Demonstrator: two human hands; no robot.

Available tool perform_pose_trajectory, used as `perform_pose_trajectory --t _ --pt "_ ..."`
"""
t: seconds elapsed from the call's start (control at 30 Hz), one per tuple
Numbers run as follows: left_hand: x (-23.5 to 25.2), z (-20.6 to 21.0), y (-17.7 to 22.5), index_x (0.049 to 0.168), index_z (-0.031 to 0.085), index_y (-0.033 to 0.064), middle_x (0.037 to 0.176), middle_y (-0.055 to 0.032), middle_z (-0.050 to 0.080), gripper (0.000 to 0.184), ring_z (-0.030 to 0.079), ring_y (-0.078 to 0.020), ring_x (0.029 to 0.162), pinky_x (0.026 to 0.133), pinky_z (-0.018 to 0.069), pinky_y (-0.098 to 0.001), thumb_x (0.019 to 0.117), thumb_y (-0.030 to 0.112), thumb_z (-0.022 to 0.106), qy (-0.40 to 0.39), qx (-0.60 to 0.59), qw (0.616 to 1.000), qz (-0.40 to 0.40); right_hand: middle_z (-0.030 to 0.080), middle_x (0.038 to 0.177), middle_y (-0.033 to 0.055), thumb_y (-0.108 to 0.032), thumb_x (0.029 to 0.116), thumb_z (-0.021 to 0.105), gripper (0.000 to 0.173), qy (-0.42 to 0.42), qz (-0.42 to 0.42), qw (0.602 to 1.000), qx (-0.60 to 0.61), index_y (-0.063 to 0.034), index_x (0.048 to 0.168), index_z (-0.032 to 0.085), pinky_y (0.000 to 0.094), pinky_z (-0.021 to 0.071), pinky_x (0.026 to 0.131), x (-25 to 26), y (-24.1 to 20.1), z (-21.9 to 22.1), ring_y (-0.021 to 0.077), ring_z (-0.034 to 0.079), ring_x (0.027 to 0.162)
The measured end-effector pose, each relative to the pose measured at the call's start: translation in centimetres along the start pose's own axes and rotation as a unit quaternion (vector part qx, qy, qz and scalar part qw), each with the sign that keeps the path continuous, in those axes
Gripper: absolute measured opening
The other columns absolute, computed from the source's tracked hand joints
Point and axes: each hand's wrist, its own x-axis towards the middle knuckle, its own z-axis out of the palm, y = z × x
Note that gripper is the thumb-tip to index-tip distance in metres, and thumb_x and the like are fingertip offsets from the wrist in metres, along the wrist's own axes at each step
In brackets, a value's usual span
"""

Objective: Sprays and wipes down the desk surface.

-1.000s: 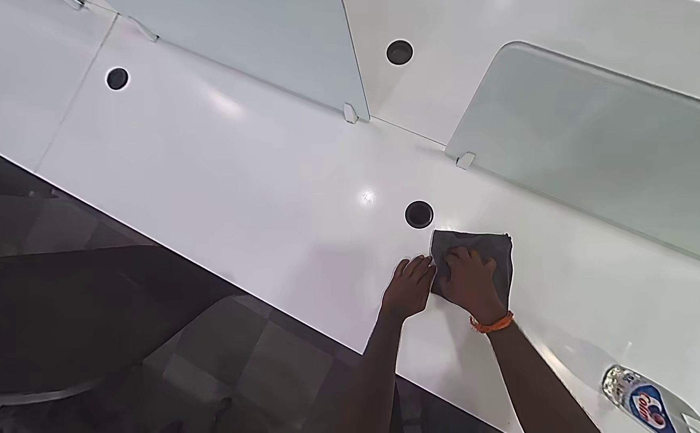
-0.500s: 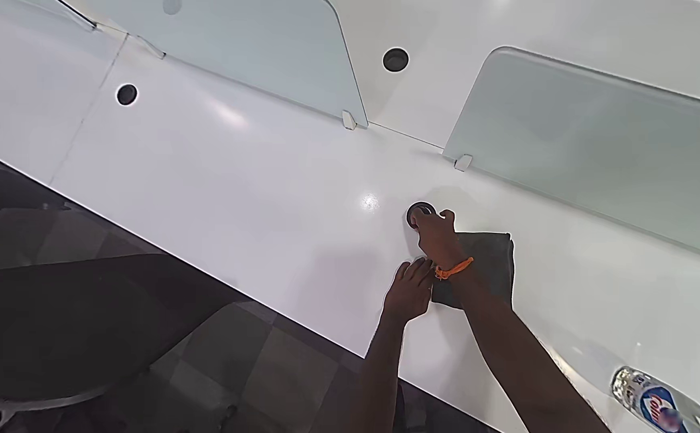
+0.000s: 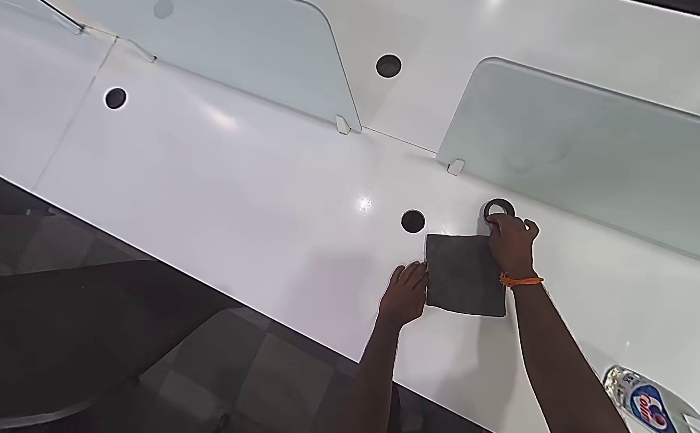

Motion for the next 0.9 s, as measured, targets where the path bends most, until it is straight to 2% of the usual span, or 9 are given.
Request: perform_pose_trajectory --t 0.13,0.27,0.33,0.4,0.43,0.5,0.6,0.73,0.9 --pt "0.0 0.0 0.0 0.138 0.062 0.0164 0.154 -0.0018 0.052 0.044 0.043 -0.0220 0.146 0.118 0.0325 -0.0491 0.1004 0.024 0.040 0.003 0.000 1.000 0.001 0.066 0.134 0.0091 -0.018 0.1003 0.052 0.029 0.089 -0.016 0.996 0.010 -0.0128 0.123 0.070 0.0679 0.0277 0.112 -1.1 0.9 0.3 0.0317 0.057 0.130" --pt "0.0 -0.1 0.0 0.137 0.062 0.0162 0.155 -0.0025 0.051 0.043 0.043 -0.0228 0.146 0.118 0.0330 -0.0502 0.1007 0.024 0.040 -0.006 -0.011 1.000 -0.003 0.069 0.124 0.0134 -0.034 0.1014 0.053 0.036 0.109 -0.068 0.991 0.046 -0.0093 0.122 0.070 0.0624 0.0412 0.106 -5.1 -1.1 0.5 0.0350 0.062 0.121" --pt "0.0 0.0 0.0 0.137 0.062 0.0159 0.154 -0.0027 0.052 0.043 0.043 -0.0228 0.146 0.118 0.0335 -0.0506 0.1006 0.024 0.040 -0.002 -0.015 1.000 -0.005 0.061 0.142 0.0081 -0.052 0.1001 0.050 0.052 0.039 -0.107 0.993 0.034 -0.0176 0.136 0.065 0.0630 0.0322 0.114 -7.7 -2.2 2.4 0.0316 0.052 0.137" --pt "0.0 0.0 -0.1 0.136 0.063 0.0154 0.153 -0.0033 0.053 0.043 0.044 -0.0235 0.145 0.117 0.0336 -0.0511 0.1000 0.024 0.041 0.002 -0.014 1.000 -0.004 0.039 0.163 0.0050 -0.068 0.0948 0.043 0.068 -0.047 -0.121 0.991 -0.031 -0.0320 0.153 0.048 0.0698 0.0159 0.119 -9.6 -3.1 4.7 0.0330 0.030 0.153" --pt "0.0 0.0 -0.1 0.136 0.063 0.0151 0.152 -0.0038 0.054 0.043 0.044 -0.0241 0.145 0.117 0.0339 -0.0513 0.1001 0.025 0.041 0.001 -0.013 1.000 -0.004 0.033 0.167 0.0058 -0.069 0.0956 0.039 0.067 -0.059 -0.128 0.989 -0.051 -0.0366 0.154 0.045 0.0718 0.0110 0.119 -10.2 -3.1 5.7 0.0344 0.023 0.156" --pt "0.1 0.0 -0.1 0.136 0.063 0.0153 0.152 -0.0038 0.054 0.042 0.044 -0.0239 0.145 0.117 0.0341 -0.0507 0.0998 0.024 0.042 0.000 -0.010 1.000 -0.004 0.037 0.165 0.0044 -0.063 0.0996 0.038 0.056 -0.034 -0.132 0.990 -0.039 -0.0392 0.148 0.053 0.0704 0.0102 0.120 -10.3 -3.0 6.8 0.0334 0.025 0.156" --pt "0.1 0.0 0.0 0.140 0.060 0.0171 0.155 -0.0020 0.051 0.046 0.043 -0.0229 0.146 0.117 0.0336 -0.0506 0.0982 0.022 0.043 -0.011 -0.005 1.000 -0.007 0.056 0.151 0.0014 -0.043 0.1034 0.044 0.038 0.019 -0.138 0.990 0.001 -0.0311 0.130 0.070 0.0643 0.0240 0.118 -10.3 -2.9 7.4 0.0317 0.042 0.146" --pt "0.1 0.1 0.1 0.143 0.057 0.0142 0.156 -0.0035 0.050 0.047 0.044 -0.0224 0.145 0.117 0.0346 -0.0499 0.0994 0.023 0.041 -0.011 -0.009 1.000 -0.014 0.065 0.140 0.0005 -0.026 0.1018 0.048 0.032 0.047 -0.151 0.987 0.039 -0.0224 0.121 0.073 0.0585 0.0329 0.114 -10.4 -2.8 7.5 0.0298 0.051 0.138" --pt "-0.4 -0.1 0.0 0.153 0.042 0.0030 0.160 -0.0155 0.042 0.064 0.035 -0.0285 0.151 0.122 0.0267 -0.0517 0.1037 0.042 0.032 0.039 -0.056 0.997 -0.019 0.057 0.150 0.0058 -0.042 0.1007 0.047 0.044 -0.001 -0.176 0.983 0.060 -0.0191 0.131 0.069 0.0666 0.0247 0.118 -14.5 -4.0 7.7 0.0344 0.045 0.145"
